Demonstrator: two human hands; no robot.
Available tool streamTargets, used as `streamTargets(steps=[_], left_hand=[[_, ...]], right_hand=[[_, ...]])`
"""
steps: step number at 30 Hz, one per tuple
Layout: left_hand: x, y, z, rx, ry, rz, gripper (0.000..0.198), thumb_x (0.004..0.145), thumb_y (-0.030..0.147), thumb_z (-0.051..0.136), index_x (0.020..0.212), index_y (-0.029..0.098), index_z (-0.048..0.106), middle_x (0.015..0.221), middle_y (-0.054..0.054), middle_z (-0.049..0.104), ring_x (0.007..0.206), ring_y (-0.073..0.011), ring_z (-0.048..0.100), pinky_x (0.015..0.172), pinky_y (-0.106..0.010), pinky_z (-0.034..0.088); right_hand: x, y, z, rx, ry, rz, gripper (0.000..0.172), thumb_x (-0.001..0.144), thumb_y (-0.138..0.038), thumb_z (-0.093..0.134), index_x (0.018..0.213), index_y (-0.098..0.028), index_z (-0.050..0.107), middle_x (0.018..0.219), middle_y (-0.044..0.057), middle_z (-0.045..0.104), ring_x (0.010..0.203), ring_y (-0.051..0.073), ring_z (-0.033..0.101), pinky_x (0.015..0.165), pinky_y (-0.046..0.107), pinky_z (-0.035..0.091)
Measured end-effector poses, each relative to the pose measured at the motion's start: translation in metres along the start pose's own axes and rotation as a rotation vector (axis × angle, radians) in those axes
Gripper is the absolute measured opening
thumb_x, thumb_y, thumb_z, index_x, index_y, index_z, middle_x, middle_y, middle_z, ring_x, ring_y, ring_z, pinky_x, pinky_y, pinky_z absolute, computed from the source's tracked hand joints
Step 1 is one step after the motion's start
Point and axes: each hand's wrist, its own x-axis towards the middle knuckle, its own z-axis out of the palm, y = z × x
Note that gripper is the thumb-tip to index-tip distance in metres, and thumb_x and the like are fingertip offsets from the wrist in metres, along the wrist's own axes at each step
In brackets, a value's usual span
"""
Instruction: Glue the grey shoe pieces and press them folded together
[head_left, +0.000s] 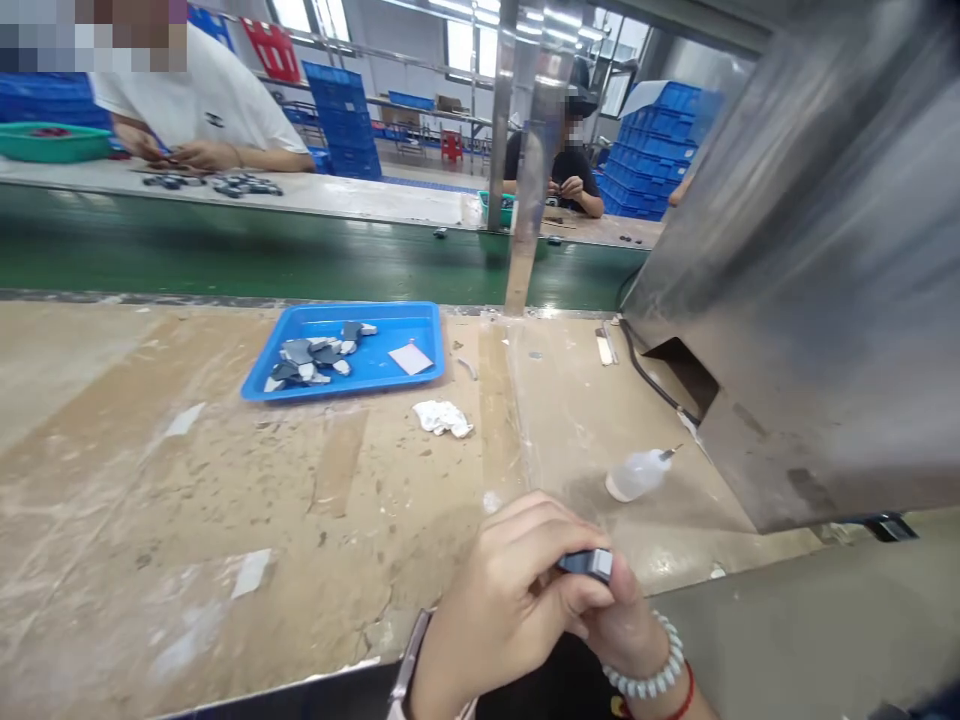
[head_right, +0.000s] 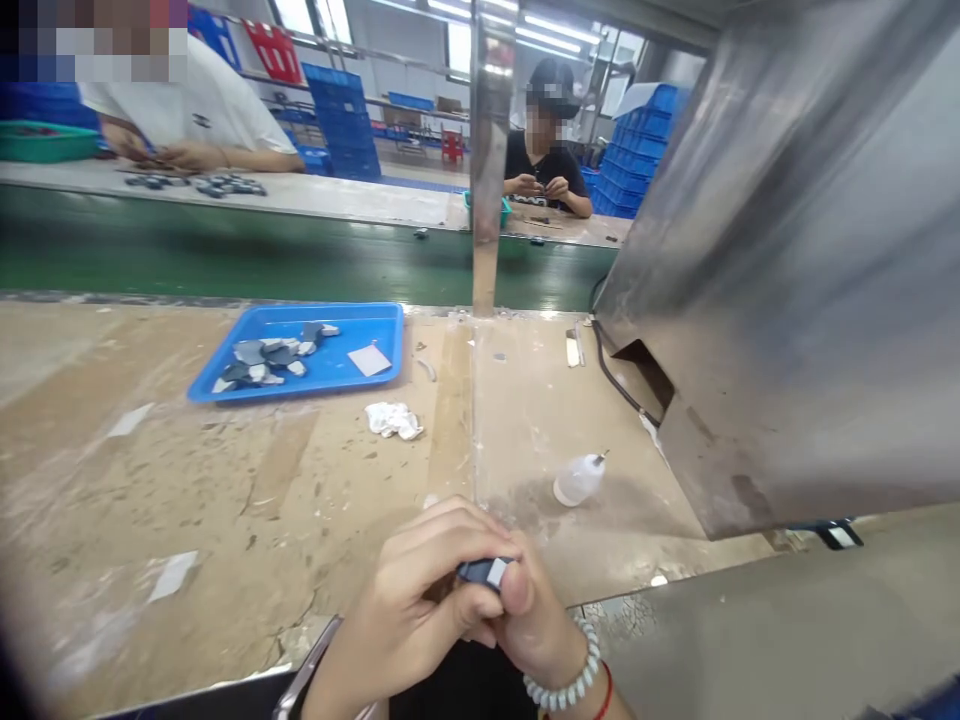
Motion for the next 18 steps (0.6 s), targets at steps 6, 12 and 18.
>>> streamTargets(steps=[6,12,18], left_hand=[[-0.0010,-0.0020,0.0014,0.014,0.007,-0.040,0.041,0.095,0.049,0.060,0.100,0.010,0.073,0.086,-0.011,0.073,0.084,-0.0196,0.065,0.078,-0.031,0.050],[-0.0018,-0.0019,0.0011,0.012,0.003,-0.041,0.039,0.094,0.048,0.062,0.099,0.010,0.073,0.086,-0.010,0.073,0.084,-0.0190,0.065,0.079,-0.030,0.050],[-0.0009,-0.0016,0.0003,0.016,0.002,-0.056,0.036,0.093,0.047,0.064,0.098,0.012,0.073,0.086,-0.009,0.073,0.083,-0.0186,0.065,0.078,-0.030,0.049]], right_hand=[[-0.0008,-0.0028,-0.0004,0.129,-0.023,0.042,0.058,0.087,-0.072,0.055,0.067,-0.019,0.049,0.049,-0.009,0.026,0.039,0.005,0.018,0.037,0.020,0.018],[-0.0020,-0.0023,-0.0010,0.146,-0.024,0.058,0.056,0.088,-0.071,0.055,0.069,-0.019,0.052,0.048,-0.009,0.025,0.040,0.006,0.019,0.040,0.020,0.021],[-0.0003,-0.0027,-0.0023,0.090,-0.012,0.074,0.060,0.085,-0.076,0.054,0.066,-0.019,0.051,0.044,-0.008,0.027,0.038,0.006,0.021,0.038,0.021,0.019]])
